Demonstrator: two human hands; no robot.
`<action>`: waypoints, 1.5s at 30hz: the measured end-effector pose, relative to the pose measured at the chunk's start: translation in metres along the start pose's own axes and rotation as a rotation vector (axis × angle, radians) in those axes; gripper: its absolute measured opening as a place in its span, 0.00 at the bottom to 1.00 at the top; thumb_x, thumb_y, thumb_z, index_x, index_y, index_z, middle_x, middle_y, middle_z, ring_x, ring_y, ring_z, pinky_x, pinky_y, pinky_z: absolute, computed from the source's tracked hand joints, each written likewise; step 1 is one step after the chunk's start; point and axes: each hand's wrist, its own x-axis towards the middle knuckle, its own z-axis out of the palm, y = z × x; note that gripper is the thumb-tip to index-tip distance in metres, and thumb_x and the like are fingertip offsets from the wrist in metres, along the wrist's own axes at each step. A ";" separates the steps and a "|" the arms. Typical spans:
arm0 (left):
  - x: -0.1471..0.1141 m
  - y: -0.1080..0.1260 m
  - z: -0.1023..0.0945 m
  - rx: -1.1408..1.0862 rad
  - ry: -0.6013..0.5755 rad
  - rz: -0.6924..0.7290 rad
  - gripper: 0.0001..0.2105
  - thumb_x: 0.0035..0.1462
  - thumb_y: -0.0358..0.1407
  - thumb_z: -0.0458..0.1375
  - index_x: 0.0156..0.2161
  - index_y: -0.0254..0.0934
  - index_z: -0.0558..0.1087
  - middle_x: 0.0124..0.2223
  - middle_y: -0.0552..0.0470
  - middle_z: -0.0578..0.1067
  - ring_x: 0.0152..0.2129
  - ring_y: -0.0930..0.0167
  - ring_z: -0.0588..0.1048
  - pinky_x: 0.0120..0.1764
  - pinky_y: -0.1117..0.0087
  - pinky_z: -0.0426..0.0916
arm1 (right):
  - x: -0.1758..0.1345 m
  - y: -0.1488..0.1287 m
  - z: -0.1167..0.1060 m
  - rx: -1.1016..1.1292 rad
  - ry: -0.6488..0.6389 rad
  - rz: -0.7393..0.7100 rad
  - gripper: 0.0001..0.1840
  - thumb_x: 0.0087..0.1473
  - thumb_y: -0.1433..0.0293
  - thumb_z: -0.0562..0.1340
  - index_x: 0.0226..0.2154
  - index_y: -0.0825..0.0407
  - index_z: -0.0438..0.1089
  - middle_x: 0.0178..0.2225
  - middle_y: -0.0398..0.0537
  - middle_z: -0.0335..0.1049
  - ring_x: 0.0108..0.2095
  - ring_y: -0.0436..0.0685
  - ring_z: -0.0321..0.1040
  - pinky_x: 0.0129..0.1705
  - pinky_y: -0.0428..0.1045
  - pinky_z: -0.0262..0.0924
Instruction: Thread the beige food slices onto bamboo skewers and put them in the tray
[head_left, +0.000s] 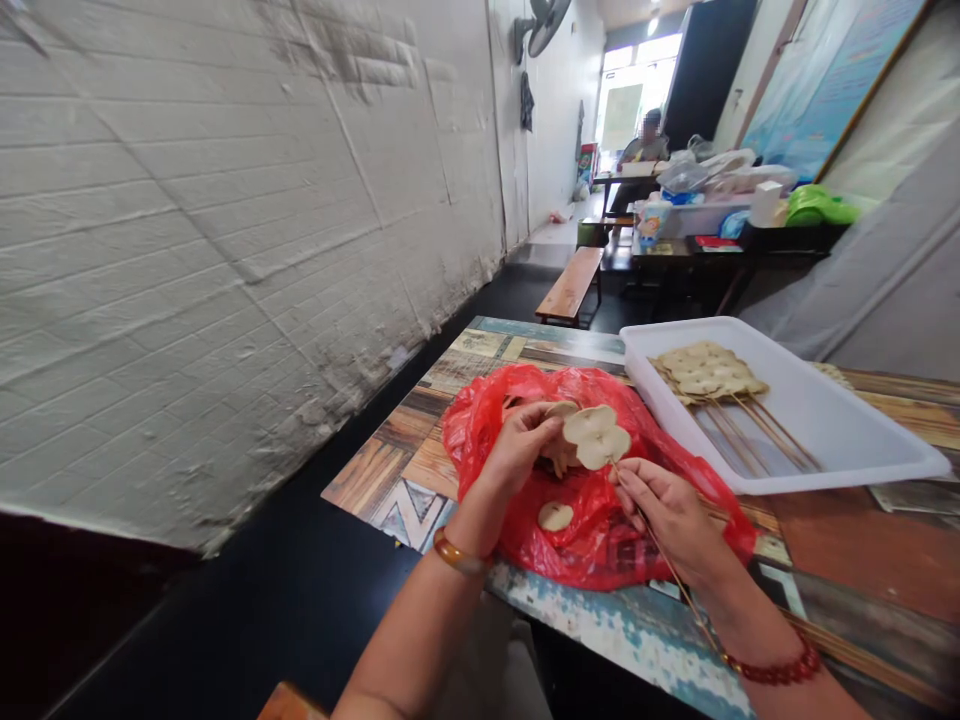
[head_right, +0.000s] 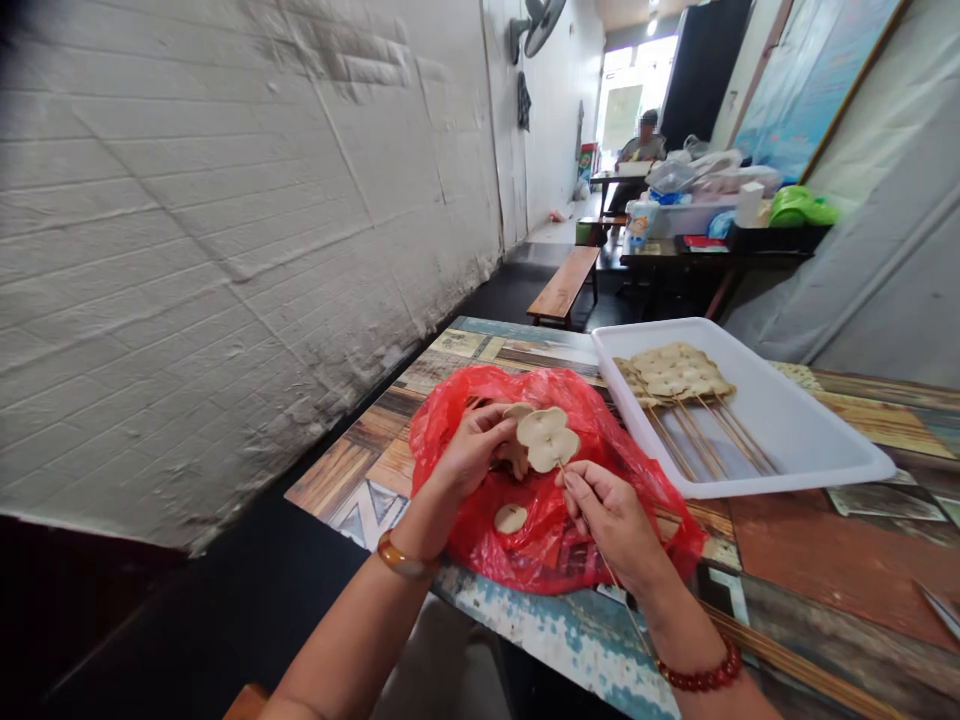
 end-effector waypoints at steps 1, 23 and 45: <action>0.001 0.000 0.000 0.002 -0.018 -0.007 0.19 0.43 0.41 0.66 0.40 0.32 0.76 0.30 0.51 0.74 0.20 0.79 0.65 0.22 0.78 0.57 | 0.000 0.000 0.001 -0.015 -0.003 0.010 0.21 0.52 0.51 0.61 0.30 0.52 0.66 0.18 0.35 0.57 0.16 0.45 0.51 0.18 0.43 0.45; -0.007 -0.001 -0.016 -0.183 0.148 0.013 0.14 0.41 0.36 0.68 0.34 0.34 0.74 0.31 0.52 0.76 0.24 0.76 0.71 0.30 0.75 0.63 | -0.012 -0.001 0.014 -0.352 0.035 0.062 0.17 0.54 0.55 0.60 0.29 0.52 0.71 0.14 0.37 0.58 0.15 0.47 0.55 0.18 0.43 0.52; -0.005 -0.005 -0.018 -0.104 0.194 0.040 0.12 0.42 0.38 0.67 0.33 0.34 0.75 0.27 0.55 0.73 0.19 0.80 0.64 0.23 0.78 0.55 | -0.010 -0.002 0.012 -0.464 0.024 0.023 0.17 0.56 0.58 0.57 0.30 0.53 0.72 0.15 0.37 0.59 0.16 0.47 0.57 0.18 0.43 0.53</action>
